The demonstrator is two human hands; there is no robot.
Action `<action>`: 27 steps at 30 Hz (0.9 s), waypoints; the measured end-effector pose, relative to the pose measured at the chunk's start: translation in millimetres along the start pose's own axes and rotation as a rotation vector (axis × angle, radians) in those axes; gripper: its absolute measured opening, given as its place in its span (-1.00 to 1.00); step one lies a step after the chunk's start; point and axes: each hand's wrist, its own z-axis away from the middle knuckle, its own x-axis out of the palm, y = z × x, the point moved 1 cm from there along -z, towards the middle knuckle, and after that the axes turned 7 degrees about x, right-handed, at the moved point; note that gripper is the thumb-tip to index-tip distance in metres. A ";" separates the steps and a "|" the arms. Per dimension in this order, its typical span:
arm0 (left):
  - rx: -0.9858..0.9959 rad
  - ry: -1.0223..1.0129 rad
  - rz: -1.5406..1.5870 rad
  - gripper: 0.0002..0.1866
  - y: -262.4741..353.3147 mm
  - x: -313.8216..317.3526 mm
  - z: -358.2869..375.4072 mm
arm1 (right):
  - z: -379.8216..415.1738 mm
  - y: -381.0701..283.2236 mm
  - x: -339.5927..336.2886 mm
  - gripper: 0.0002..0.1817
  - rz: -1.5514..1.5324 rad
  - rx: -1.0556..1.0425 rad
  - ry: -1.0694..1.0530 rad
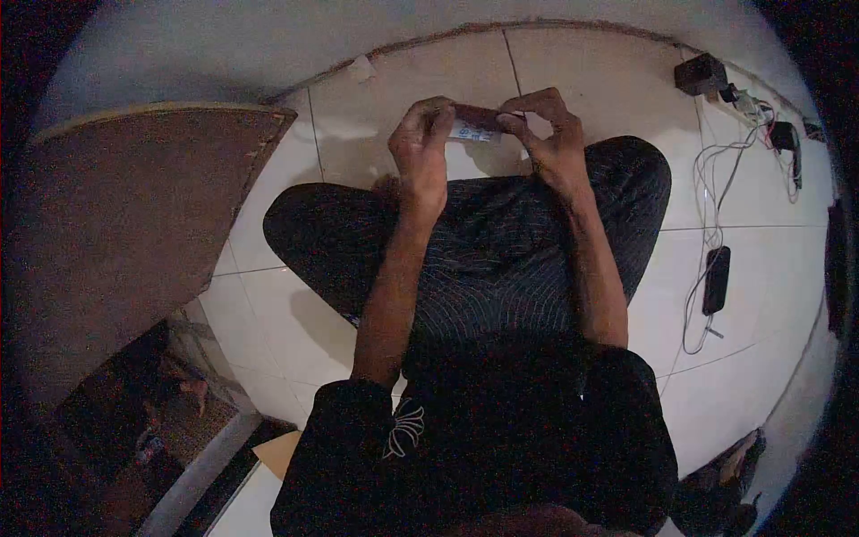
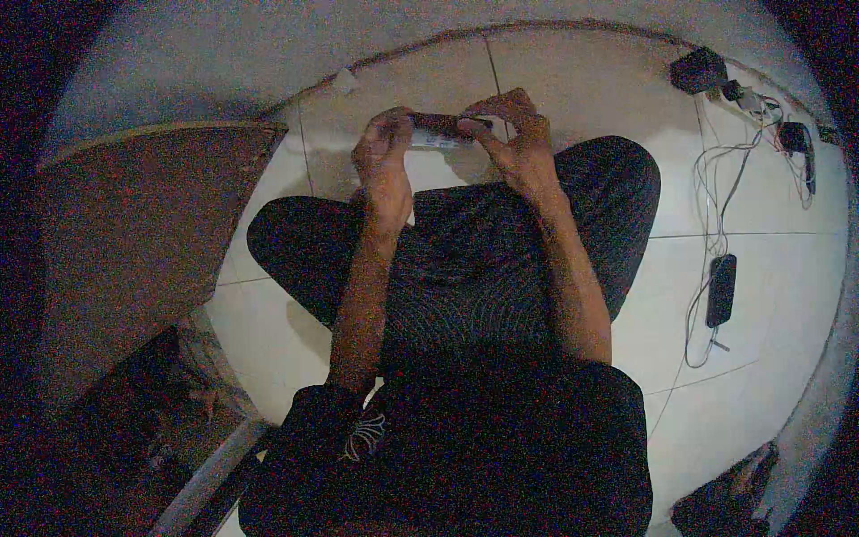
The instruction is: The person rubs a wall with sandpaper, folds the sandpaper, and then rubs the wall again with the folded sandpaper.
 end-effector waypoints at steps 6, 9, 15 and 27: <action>-0.091 -0.050 0.093 -0.81 6.1 4.2 4.0 | -1.8 12.4 -3.9 -0.80 0.104 -0.184 0.040; -0.070 -0.057 0.097 -0.80 0.7 1.9 2.3 | -3.5 13.9 -3.5 -0.77 0.078 -0.198 0.024; -0.095 0.068 0.070 -0.72 -3.8 0.6 1.4 | 0.3 -0.7 -3.1 -0.66 0.038 -0.020 0.012; -0.139 -0.085 0.182 -0.58 -11.9 5.6 -0.8 | -0.6 14.3 5.3 -0.70 -0.047 -0.030 -0.048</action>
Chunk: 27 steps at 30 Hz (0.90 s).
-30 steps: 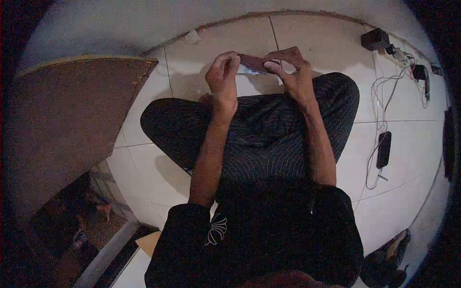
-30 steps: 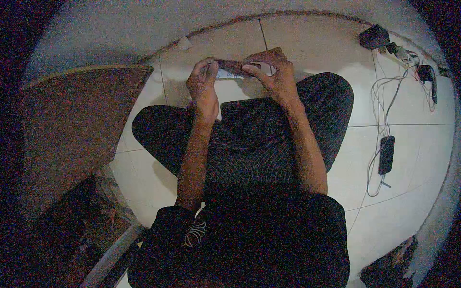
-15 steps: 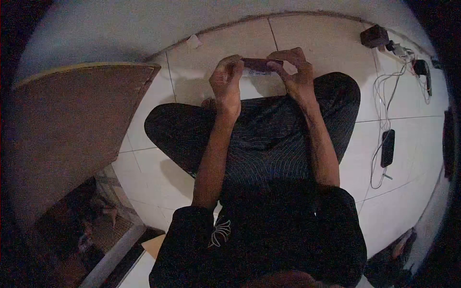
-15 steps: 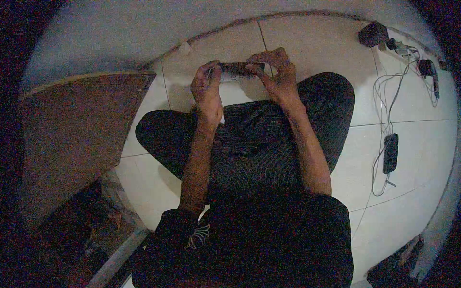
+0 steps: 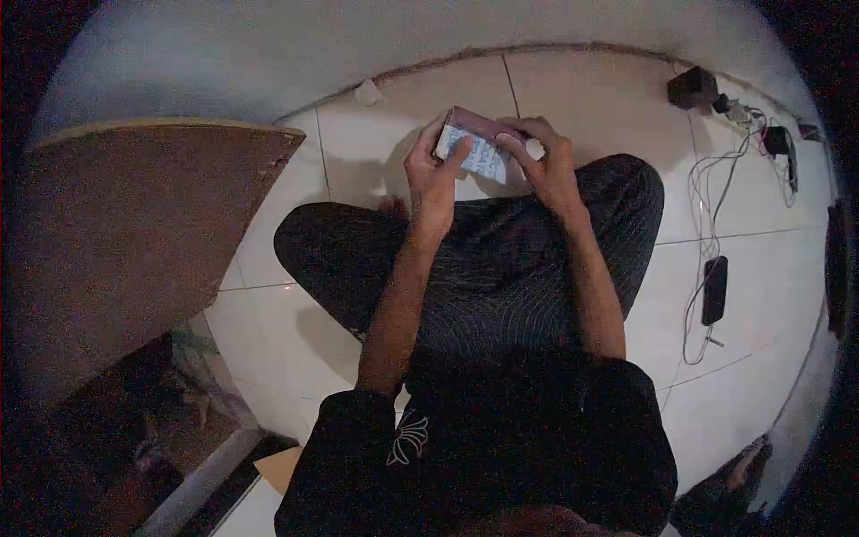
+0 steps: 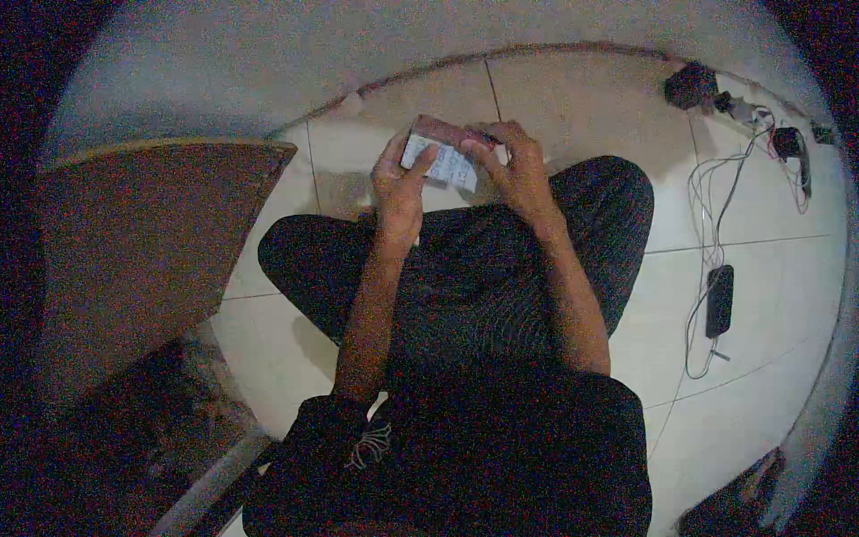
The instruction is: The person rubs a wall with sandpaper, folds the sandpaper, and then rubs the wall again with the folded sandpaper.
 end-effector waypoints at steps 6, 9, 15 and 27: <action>-0.089 0.036 0.013 -0.57 20.2 3.6 3.5 | -0.7 49.3 3.4 -0.57 -0.171 0.353 -0.007; -0.031 -0.080 -0.104 -0.61 16.6 -1.5 -0.1 | -4.8 32.8 1.3 -0.47 -0.348 0.760 0.036; -0.106 0.019 0.191 -0.67 11.3 -1.7 -2.2 | -6.3 22.0 0.2 -0.49 -0.693 0.734 -0.150; -0.164 0.214 0.140 -0.66 -5.2 -4.6 16.4 | 5.7 18.8 -0.8 -0.52 -0.478 0.475 -0.051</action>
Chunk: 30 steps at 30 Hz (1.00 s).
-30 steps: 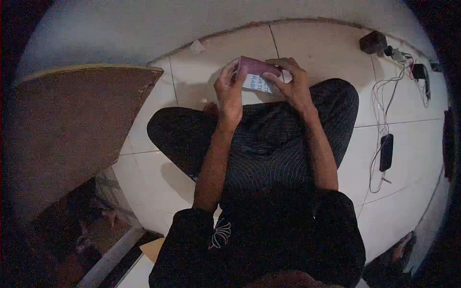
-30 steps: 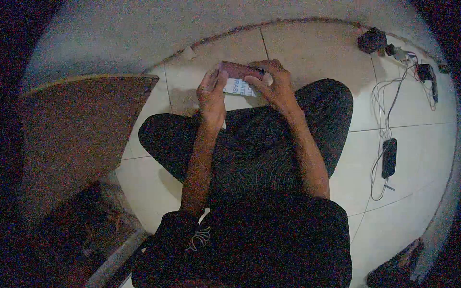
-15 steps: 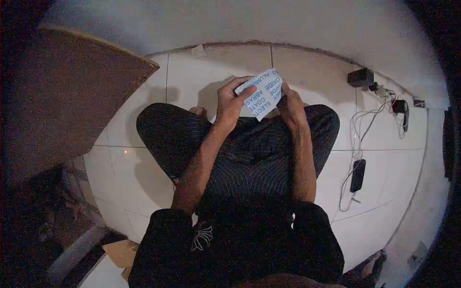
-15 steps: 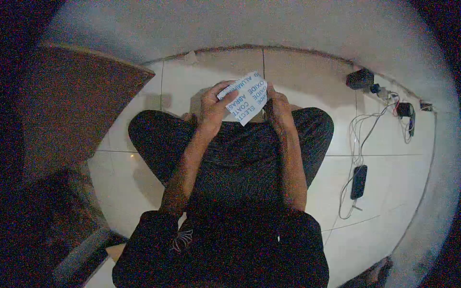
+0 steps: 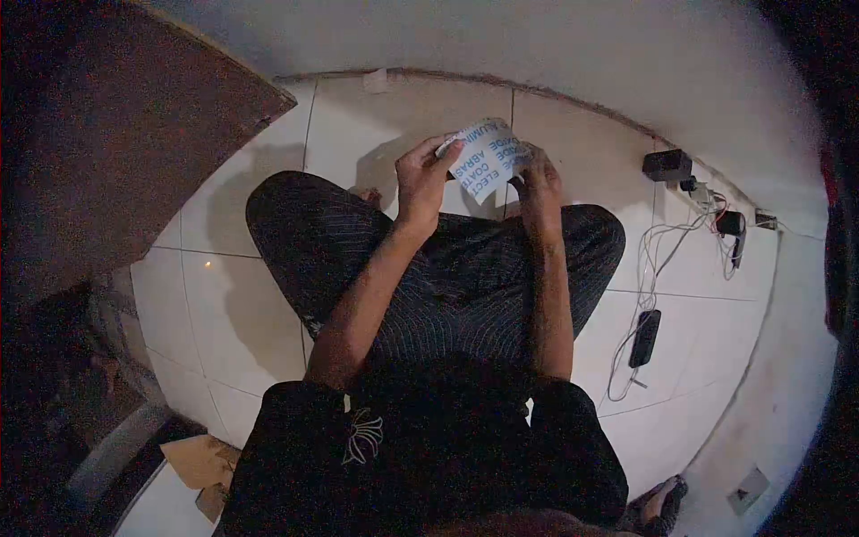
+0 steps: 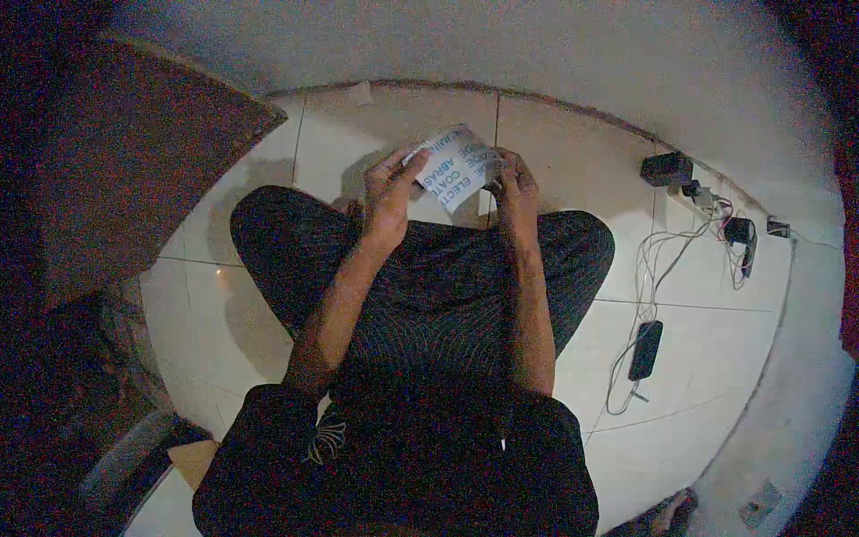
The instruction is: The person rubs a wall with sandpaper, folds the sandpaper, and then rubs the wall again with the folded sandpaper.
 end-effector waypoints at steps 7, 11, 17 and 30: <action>-0.007 0.085 0.187 -0.69 -6.1 -0.4 9.3 | 17.5 -14.7 3.6 -0.45 -0.249 0.060 -0.275; 0.117 -0.170 0.172 -0.70 -2.4 1.5 6.2 | 12.8 -17.4 2.1 -0.62 -0.126 0.103 -0.391; 0.057 -0.195 -0.021 -0.67 0.2 6.9 2.1 | 13.7 -15.3 15.0 -0.65 0.183 -0.028 -0.264; -0.017 -0.257 0.009 -0.62 -4.0 10.7 4.2 | 4.6 -4.7 6.5 -0.65 0.071 -0.170 -0.152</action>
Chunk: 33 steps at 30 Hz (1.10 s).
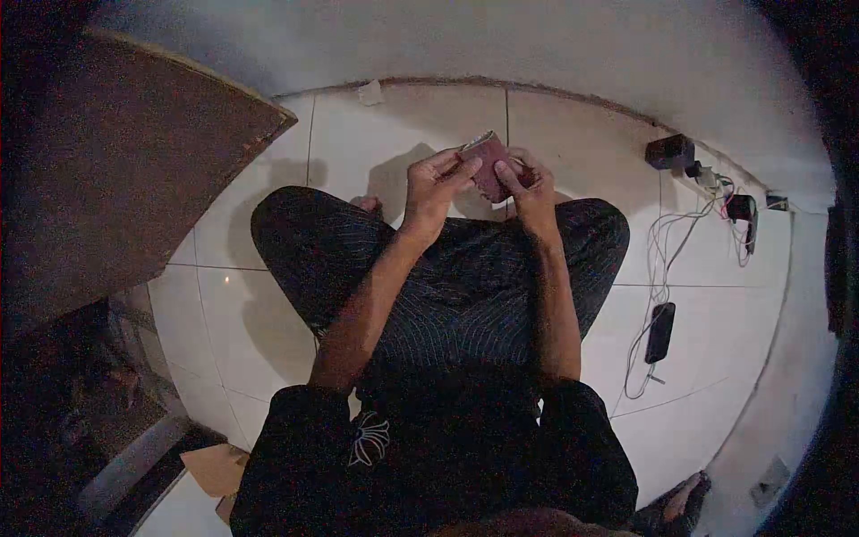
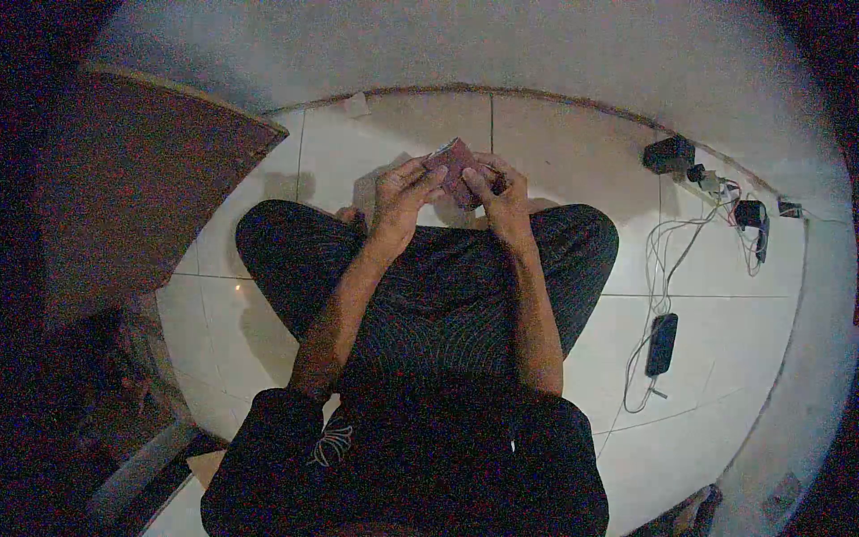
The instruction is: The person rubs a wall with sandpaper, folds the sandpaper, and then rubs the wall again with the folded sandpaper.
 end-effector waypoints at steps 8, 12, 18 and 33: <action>0.034 0.046 -0.007 -0.61 11.7 1.6 -0.4 | 1.0 -9.2 2.1 -0.65 0.025 0.091 -0.115; 0.036 0.055 -0.033 -0.59 20.7 4.7 1.9 | 1.6 -7.1 1.2 -0.65 0.041 0.046 -0.118; 0.035 -0.005 -0.092 -0.59 17.9 1.9 -0.8 | -3.8 4.9 -2.0 -0.62 0.000 0.079 -0.102; 0.076 -0.039 -0.250 -0.70 13.3 3.5 0.9 | 3.6 -8.2 4.1 -0.73 0.157 0.064 -0.051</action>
